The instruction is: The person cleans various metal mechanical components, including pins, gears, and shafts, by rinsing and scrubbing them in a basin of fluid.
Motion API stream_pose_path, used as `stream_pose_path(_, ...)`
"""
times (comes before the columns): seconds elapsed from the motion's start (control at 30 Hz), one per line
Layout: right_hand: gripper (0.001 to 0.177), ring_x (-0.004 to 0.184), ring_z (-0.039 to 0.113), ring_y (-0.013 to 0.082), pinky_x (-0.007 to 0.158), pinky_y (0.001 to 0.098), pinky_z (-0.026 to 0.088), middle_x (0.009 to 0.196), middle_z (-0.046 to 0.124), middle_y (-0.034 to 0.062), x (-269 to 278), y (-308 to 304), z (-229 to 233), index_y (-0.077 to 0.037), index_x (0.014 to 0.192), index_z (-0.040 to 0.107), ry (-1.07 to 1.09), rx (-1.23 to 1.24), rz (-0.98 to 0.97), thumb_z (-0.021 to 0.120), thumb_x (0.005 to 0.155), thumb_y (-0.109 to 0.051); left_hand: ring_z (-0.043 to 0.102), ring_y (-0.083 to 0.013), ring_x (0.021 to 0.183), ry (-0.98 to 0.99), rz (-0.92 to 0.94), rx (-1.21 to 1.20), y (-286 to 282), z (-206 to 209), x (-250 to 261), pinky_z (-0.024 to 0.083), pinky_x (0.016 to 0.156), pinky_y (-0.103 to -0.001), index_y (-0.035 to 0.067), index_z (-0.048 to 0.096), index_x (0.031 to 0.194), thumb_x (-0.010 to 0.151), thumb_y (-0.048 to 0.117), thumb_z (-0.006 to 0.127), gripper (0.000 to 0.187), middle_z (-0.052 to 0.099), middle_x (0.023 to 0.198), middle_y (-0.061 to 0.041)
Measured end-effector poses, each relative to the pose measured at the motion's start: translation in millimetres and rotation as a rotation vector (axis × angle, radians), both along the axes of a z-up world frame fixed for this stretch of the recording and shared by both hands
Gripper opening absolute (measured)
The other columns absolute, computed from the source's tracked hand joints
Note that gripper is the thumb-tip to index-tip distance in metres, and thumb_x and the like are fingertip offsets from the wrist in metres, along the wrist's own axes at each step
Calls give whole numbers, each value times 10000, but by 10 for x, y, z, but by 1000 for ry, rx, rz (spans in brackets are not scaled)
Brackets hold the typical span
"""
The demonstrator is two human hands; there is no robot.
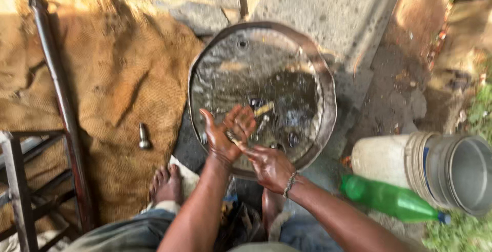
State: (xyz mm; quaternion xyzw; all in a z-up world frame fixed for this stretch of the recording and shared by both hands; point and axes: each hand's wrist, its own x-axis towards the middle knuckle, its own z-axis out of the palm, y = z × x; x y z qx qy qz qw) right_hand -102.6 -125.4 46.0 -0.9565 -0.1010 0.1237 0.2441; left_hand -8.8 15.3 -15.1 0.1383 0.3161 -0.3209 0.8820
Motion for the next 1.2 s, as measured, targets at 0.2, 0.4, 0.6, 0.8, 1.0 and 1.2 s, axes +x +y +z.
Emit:
stream_pose_path(0.2, 713, 1119, 673, 428, 871, 507, 581, 1233, 683, 213, 70, -71, -206, -80, 1449, 544, -10, -270, 19, 686, 830, -403, 549, -366, 1187, -149, -45, -106, -21, -141, -14, 486, 990, -449, -62, 527, 1439, 809, 949, 410, 1197, 576, 1355, -183)
stream_pose_path(0.4, 390, 762, 726, 230, 722, 389, 621, 1053, 769, 91, -234, -172, -266, -214, 1385, 660, 120, 74, -123, 634, 997, -206, 665, -360, 1024, -149, -78, 3, -51, -187, 9, 553, 920, -493, -4, 609, 1146, 913, 710, 525, 755, 683, 1060, -195)
stream_pose_path(0.6, 748, 541, 610, 66, 448, 220, 527, 876, 729, 48, 63, -751, -406, -189, 1450, 627, 714, 961, -474, 561, 784, 145, 683, -322, 996, -241, -98, 23, -121, -380, -26, 597, 934, -474, 8, 648, 1044, 990, 321, 626, 319, 670, 1000, -165)
stream_pose_path(0.8, 523, 609, 668, 111, 523, 237, 581, 926, 757, 125, -2, -1558, -924, -72, 1448, 580, 951, 956, -655, 628, 941, 47, 699, -256, 1008, -190, -252, 287, -144, -521, -82, 604, 945, -404, 0, 642, 1170, 1002, 86, 577, 200, 684, 1067, -134)
stream_pose_path(1.0, 532, 576, 592, 163, 481, 307, 490, 960, 758, 105, -8, -2613, -2202, -169, 1510, 517, 518, 673, -1231, 546, 984, -95, 699, -282, 967, -101, -82, 272, 58, -661, -65, 596, 908, -431, 0, 631, 1170, 983, 29, 606, 191, 691, 1040, -143)
stream_pose_path(1.2, 514, 551, 600, 307, 442, 422, 450, 971, 681, 186, 326, -2494, -2670, 0, 1399, 549, 651, 789, -1668, 491, 1118, -427, 697, -292, 1015, -79, -3, 253, 113, -821, -88, 604, 950, -437, -32, 623, 1141, 1020, 41, 557, 156, 686, 1046, -126)
